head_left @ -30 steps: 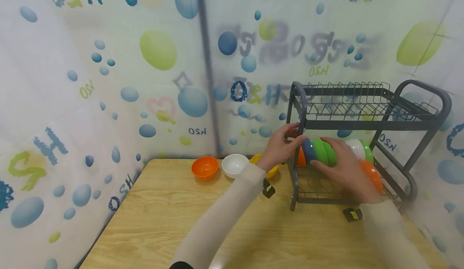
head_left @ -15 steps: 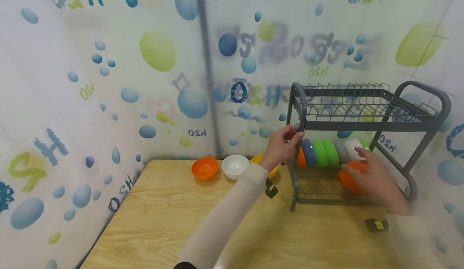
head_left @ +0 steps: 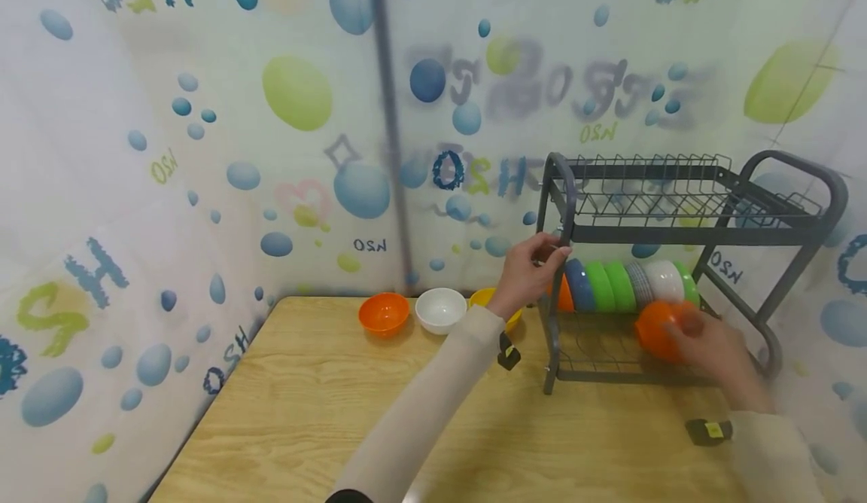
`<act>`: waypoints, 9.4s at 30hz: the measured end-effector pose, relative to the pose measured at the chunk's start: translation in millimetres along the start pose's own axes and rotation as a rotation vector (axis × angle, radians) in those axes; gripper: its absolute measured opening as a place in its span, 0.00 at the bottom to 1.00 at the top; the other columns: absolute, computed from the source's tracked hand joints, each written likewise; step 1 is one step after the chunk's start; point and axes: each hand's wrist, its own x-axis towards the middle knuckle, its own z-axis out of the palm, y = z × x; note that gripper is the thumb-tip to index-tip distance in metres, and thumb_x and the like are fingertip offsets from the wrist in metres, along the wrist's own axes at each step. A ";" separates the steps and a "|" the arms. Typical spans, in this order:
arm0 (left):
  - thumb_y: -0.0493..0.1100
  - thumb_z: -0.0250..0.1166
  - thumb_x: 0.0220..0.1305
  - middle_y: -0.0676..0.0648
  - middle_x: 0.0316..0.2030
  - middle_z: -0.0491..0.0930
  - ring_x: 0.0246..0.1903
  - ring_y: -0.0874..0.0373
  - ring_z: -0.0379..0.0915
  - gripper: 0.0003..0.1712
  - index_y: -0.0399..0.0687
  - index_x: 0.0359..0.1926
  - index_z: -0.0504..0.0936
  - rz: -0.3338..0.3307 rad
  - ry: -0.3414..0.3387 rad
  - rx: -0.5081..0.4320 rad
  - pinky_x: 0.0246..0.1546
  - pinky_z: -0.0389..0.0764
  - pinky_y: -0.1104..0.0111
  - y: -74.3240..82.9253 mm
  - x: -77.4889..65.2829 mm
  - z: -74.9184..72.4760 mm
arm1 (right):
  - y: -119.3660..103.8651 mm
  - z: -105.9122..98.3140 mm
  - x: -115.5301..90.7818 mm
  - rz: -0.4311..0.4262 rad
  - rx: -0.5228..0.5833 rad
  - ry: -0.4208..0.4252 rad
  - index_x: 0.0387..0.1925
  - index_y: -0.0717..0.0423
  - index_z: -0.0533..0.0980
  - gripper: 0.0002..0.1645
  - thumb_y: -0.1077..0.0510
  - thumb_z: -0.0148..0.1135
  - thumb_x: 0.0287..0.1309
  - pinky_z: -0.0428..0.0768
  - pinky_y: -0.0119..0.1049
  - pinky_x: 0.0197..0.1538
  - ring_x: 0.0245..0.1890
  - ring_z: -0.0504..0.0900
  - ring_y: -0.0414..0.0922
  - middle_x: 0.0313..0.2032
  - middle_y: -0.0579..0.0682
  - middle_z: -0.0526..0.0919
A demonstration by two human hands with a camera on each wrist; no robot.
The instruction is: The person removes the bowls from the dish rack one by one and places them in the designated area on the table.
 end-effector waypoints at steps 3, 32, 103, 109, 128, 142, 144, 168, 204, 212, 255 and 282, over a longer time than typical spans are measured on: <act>0.49 0.62 0.76 0.43 0.41 0.88 0.33 0.69 0.78 0.15 0.46 0.53 0.84 -0.017 -0.003 0.001 0.36 0.80 0.78 -0.3 0.4 -1.8 | 2.4 4.6 3.4 0.006 -0.024 0.005 0.67 0.78 0.63 0.40 0.43 0.45 0.78 0.80 0.59 0.47 0.49 0.79 0.69 0.59 0.80 0.74; 0.50 0.61 0.76 0.45 0.40 0.88 0.34 0.68 0.78 0.15 0.47 0.53 0.84 -0.051 -0.024 0.018 0.35 0.80 0.78 -0.8 0.0 -2.7 | 21.3 17.9 8.2 0.149 0.157 0.088 0.68 0.77 0.64 0.36 0.49 0.47 0.75 0.79 0.34 0.32 0.40 0.83 0.57 0.61 0.78 0.73; 0.57 0.61 0.75 0.48 0.64 0.78 0.59 0.60 0.75 0.28 0.56 0.71 0.74 -0.086 -0.157 0.095 0.59 0.80 0.66 7.7 -6.0 -23.1 | -77.6 23.0 -48.0 -0.739 0.087 0.564 0.38 0.60 0.87 0.18 0.76 0.76 0.43 0.67 0.10 0.49 0.43 0.70 0.16 0.36 0.54 0.90; 0.58 0.64 0.72 0.52 0.69 0.73 0.69 0.57 0.68 0.32 0.54 0.72 0.71 0.011 -0.201 0.211 0.69 0.73 0.63 16.3 -21.1 -37.2 | -85.8 21.2 -53.4 -0.766 0.039 0.574 0.38 0.58 0.88 0.20 0.76 0.76 0.40 0.68 0.12 0.47 0.38 0.77 0.30 0.35 0.52 0.91; 0.52 0.72 0.66 0.53 0.58 0.78 0.62 0.59 0.66 0.23 0.49 0.58 0.81 0.436 -0.378 0.492 0.62 0.74 0.75 41.6 -86.0 -53.2 | -113.8 42.1 -63.0 -1.054 0.008 0.474 0.39 0.50 0.88 0.39 0.88 0.67 0.26 0.71 0.11 0.56 0.39 0.84 0.41 0.39 0.43 0.90; 0.43 0.70 0.68 0.54 0.46 0.85 0.46 0.63 0.78 0.07 0.52 0.45 0.87 0.534 -0.430 0.640 0.57 0.77 0.80 41.4 -111.9 -71.2 | -126.3 54.3 -62.7 -1.139 -0.102 0.424 0.44 0.50 0.88 0.38 0.83 0.68 0.29 0.79 0.19 0.53 0.43 0.87 0.45 0.47 0.45 0.90; 0.42 0.71 0.67 0.53 0.45 0.85 0.45 0.63 0.78 0.06 0.51 0.44 0.87 0.551 -0.415 0.628 0.58 0.77 0.78 40.2 -113.9 -72.5 | -127.8 55.7 -62.2 -1.147 -0.092 0.419 0.44 0.51 0.88 0.36 0.82 0.69 0.31 0.78 0.19 0.56 0.44 0.87 0.46 0.47 0.45 0.90; 0.33 0.73 0.60 0.53 0.32 0.84 0.33 0.59 0.72 0.04 0.46 0.35 0.88 0.539 -0.259 0.679 0.38 0.77 0.72 15.3 -115.2 -102.3 | -128.7 56.5 -32.8 -0.793 0.147 0.384 0.60 0.51 0.81 0.29 0.64 0.75 0.56 0.62 0.13 0.66 0.60 0.82 0.53 0.61 0.52 0.84; 0.32 0.73 0.55 0.46 0.33 0.88 0.35 0.50 0.82 0.05 0.42 0.34 0.91 0.173 0.037 0.892 0.36 0.85 0.58 -91.0 -116.7 -214.6 | -155.9 57.0 32.2 -0.243 0.434 0.236 0.62 0.57 0.76 0.30 0.39 0.57 0.73 0.76 0.57 0.68 0.65 0.77 0.60 0.61 0.59 0.82; 0.32 0.72 0.54 0.44 0.31 0.86 0.32 0.49 0.81 0.06 0.40 0.34 0.91 0.074 0.020 0.940 0.35 0.84 0.56 -110.3 -126.0 -225.4 | -154.2 56.6 34.1 -0.236 0.404 0.216 0.62 0.57 0.75 0.35 0.34 0.56 0.71 0.75 0.59 0.68 0.63 0.78 0.60 0.61 0.60 0.81; 0.37 0.79 0.51 0.46 0.35 0.91 0.33 0.50 0.86 0.07 0.46 0.34 0.93 -0.116 -0.101 0.996 0.38 0.86 0.55 -146.1 -145.4 -214.0 | -151.0 61.9 35.9 -0.264 0.471 0.231 0.56 0.57 0.77 0.29 0.38 0.58 0.72 0.74 0.59 0.68 0.61 0.79 0.58 0.56 0.60 0.84; 0.48 0.74 0.64 0.36 0.56 0.84 0.60 0.38 0.78 0.27 0.36 0.57 0.84 -0.206 0.018 0.700 0.64 0.76 0.46 -138.8 -138.8 -199.7 | -155.2 60.7 33.0 -0.282 0.463 0.254 0.55 0.58 0.77 0.28 0.39 0.58 0.73 0.73 0.59 0.68 0.57 0.81 0.58 0.54 0.60 0.85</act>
